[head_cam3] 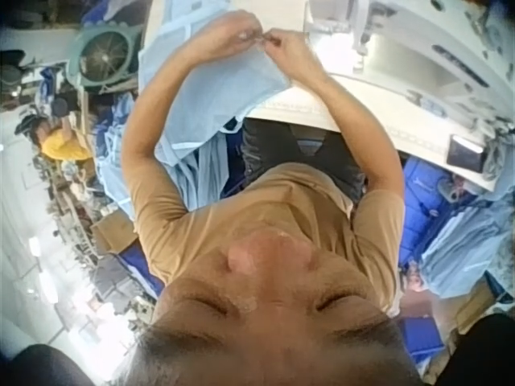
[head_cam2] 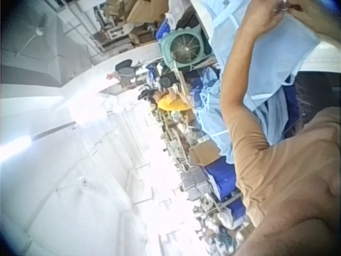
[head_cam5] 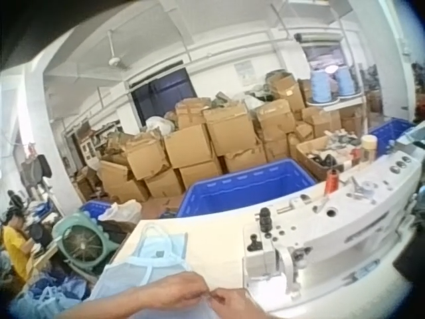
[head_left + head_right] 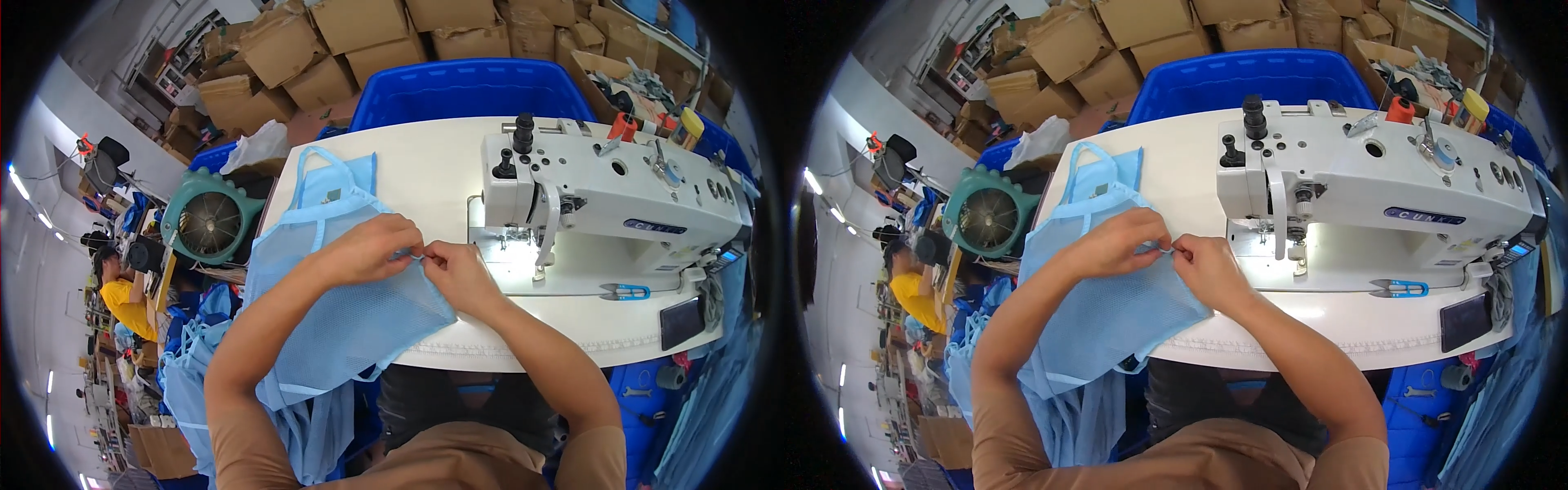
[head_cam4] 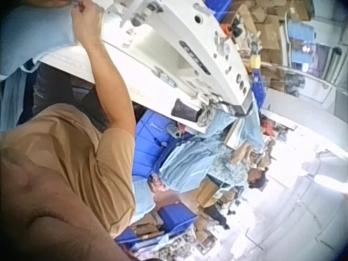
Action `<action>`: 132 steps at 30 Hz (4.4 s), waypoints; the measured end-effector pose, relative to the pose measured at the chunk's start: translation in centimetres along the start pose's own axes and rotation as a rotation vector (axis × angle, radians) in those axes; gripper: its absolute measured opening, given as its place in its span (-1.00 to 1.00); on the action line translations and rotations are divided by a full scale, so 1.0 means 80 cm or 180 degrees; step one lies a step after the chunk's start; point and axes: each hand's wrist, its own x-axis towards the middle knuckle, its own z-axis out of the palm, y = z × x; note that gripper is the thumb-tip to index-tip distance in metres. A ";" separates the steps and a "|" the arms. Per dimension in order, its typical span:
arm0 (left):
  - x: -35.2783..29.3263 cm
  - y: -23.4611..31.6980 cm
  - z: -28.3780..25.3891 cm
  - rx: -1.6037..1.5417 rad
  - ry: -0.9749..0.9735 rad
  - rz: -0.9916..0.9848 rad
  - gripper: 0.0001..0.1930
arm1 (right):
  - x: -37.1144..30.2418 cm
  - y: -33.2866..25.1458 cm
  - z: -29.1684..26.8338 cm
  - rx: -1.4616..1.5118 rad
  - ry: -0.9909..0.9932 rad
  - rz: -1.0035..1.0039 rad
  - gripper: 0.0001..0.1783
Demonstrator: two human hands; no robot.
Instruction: Sewing a blue mesh apron using an industrial sewing machine.
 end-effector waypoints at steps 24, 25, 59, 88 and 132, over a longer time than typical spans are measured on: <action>0.037 0.054 0.006 0.0783 0.0480 0.0487 -0.66 | -0.036 0.005 -0.043 0.0006 0.0537 -0.0044 -0.84; 0.035 0.057 0.016 0.0896 0.0532 0.0272 -0.68 | -0.035 0.006 -0.042 0.0013 0.0534 -0.0050 -0.84; 0.053 -0.004 0.022 -0.0503 -0.0059 0.0095 -0.78 | -0.033 0.018 -0.049 0.0425 0.0004 0.0112 -0.78; 0.074 -0.017 0.020 -0.1793 -0.1270 -0.0552 -0.70 | -0.048 0.008 -0.059 -0.1528 0.0576 -0.1410 -0.83; 0.073 -0.012 0.004 -0.1468 -0.1532 -0.0716 -0.54 | -0.048 -0.027 -0.018 -0.1886 0.1093 -0.1042 -0.85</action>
